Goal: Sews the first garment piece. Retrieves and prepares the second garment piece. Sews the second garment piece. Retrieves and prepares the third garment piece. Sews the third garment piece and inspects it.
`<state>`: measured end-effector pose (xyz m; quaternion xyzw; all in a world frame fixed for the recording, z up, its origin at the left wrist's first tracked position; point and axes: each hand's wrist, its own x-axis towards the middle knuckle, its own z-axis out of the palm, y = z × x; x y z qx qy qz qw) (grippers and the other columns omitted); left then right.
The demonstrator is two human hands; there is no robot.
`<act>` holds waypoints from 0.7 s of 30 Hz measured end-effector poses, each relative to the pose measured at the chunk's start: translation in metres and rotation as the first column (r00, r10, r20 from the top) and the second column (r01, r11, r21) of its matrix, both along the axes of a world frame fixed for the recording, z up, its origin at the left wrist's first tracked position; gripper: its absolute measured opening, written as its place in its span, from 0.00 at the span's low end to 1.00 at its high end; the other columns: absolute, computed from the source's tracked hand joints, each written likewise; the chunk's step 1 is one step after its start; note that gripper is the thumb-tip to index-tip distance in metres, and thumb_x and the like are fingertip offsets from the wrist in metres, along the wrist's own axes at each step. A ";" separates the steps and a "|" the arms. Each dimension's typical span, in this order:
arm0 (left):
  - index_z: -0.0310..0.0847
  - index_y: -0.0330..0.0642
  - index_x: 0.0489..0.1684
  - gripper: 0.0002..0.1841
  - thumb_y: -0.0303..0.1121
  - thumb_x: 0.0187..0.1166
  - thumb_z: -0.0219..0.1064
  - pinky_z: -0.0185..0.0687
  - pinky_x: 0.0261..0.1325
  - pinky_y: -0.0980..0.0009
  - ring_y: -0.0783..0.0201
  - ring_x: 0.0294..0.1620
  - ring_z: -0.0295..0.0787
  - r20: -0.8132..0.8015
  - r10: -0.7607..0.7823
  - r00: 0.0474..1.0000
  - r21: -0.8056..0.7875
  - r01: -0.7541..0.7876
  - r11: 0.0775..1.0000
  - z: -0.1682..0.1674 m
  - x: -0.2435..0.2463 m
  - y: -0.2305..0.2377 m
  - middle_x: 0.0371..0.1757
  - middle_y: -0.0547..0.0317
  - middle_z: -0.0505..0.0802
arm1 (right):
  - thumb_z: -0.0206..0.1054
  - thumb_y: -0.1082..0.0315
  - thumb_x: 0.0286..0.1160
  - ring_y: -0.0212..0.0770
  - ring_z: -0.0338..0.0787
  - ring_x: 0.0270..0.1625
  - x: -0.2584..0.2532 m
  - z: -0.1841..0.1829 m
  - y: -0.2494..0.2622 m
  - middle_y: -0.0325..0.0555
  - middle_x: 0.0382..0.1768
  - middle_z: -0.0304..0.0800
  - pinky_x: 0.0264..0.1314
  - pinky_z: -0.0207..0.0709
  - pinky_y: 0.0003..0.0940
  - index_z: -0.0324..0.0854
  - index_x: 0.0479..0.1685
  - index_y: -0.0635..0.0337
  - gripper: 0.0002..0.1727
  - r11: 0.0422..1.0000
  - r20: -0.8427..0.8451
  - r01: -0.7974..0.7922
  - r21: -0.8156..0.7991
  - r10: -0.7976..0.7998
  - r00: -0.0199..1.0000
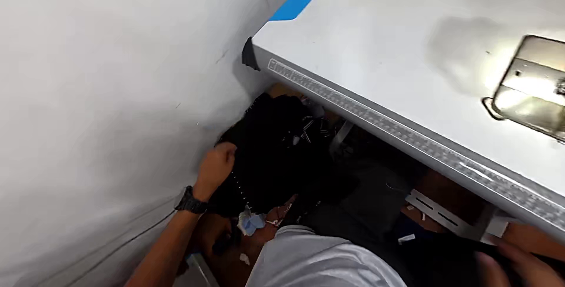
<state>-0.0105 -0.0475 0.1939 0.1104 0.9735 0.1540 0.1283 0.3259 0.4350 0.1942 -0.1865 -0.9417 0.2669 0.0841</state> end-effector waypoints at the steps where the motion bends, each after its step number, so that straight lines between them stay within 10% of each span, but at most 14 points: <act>1: 0.87 0.35 0.60 0.13 0.28 0.85 0.61 0.86 0.61 0.39 0.43 0.55 0.93 0.068 -0.029 0.997 0.051 0.026 0.998 -0.022 0.013 -0.007 0.56 0.41 0.93 | 0.63 0.59 0.87 0.61 0.88 0.68 -0.049 -0.003 -0.018 0.67 0.62 0.89 0.74 0.79 0.57 0.85 0.65 0.69 0.21 0.988 -0.023 -0.151 -0.046 0.150 0.988; 4: 0.91 0.41 0.54 0.12 0.35 0.85 0.63 0.88 0.64 0.49 0.55 0.54 0.94 0.233 -0.148 0.961 0.250 0.088 0.964 -0.092 0.054 0.013 0.52 0.51 0.95 | 0.63 0.56 0.85 0.48 0.95 0.54 -0.181 -0.039 -0.071 0.47 0.51 0.96 0.57 0.89 0.54 0.92 0.57 0.53 0.16 0.893 0.064 -0.449 -0.002 0.449 0.891; 9: 0.88 0.42 0.61 0.15 0.38 0.84 0.66 0.88 0.66 0.56 0.59 0.58 0.93 0.131 -0.042 0.990 0.501 -0.030 0.865 -0.152 0.052 0.106 0.60 0.52 0.93 | 0.64 0.70 0.84 0.55 0.90 0.61 -0.340 -0.095 -0.114 0.53 0.56 0.91 0.65 0.83 0.58 0.91 0.56 0.54 0.12 0.799 0.212 -0.600 -0.049 0.595 0.775; 12: 0.79 0.40 0.72 0.26 0.44 0.80 0.73 0.91 0.56 0.54 0.55 0.51 0.92 0.049 0.176 0.983 0.583 -0.172 0.794 -0.169 0.012 0.141 0.68 0.47 0.86 | 0.64 0.74 0.79 0.58 0.85 0.67 -0.382 -0.092 -0.127 0.58 0.65 0.84 0.69 0.80 0.59 0.88 0.54 0.58 0.11 0.870 0.236 -0.463 -0.168 0.492 0.838; 15: 0.87 0.40 0.61 0.18 0.40 0.80 0.73 0.90 0.56 0.48 0.50 0.54 0.93 0.025 0.155 0.988 0.538 -0.144 0.830 -0.161 -0.016 0.162 0.67 0.46 0.87 | 0.63 0.74 0.82 0.59 0.85 0.62 -0.399 -0.097 -0.133 0.64 0.63 0.82 0.64 0.80 0.59 0.82 0.58 0.66 0.11 0.903 0.372 -0.178 -0.390 0.331 0.867; 21: 0.93 0.42 0.49 0.09 0.25 0.82 0.66 0.93 0.51 0.60 0.61 0.45 0.95 -0.067 -0.019 0.998 0.581 0.054 0.812 -0.139 -0.014 0.137 0.56 0.55 0.95 | 0.52 0.68 0.93 0.43 0.87 0.57 -0.410 -0.121 -0.123 0.54 0.65 0.83 0.55 0.80 0.40 0.68 0.78 0.57 0.19 0.573 0.465 0.372 -0.730 0.017 0.885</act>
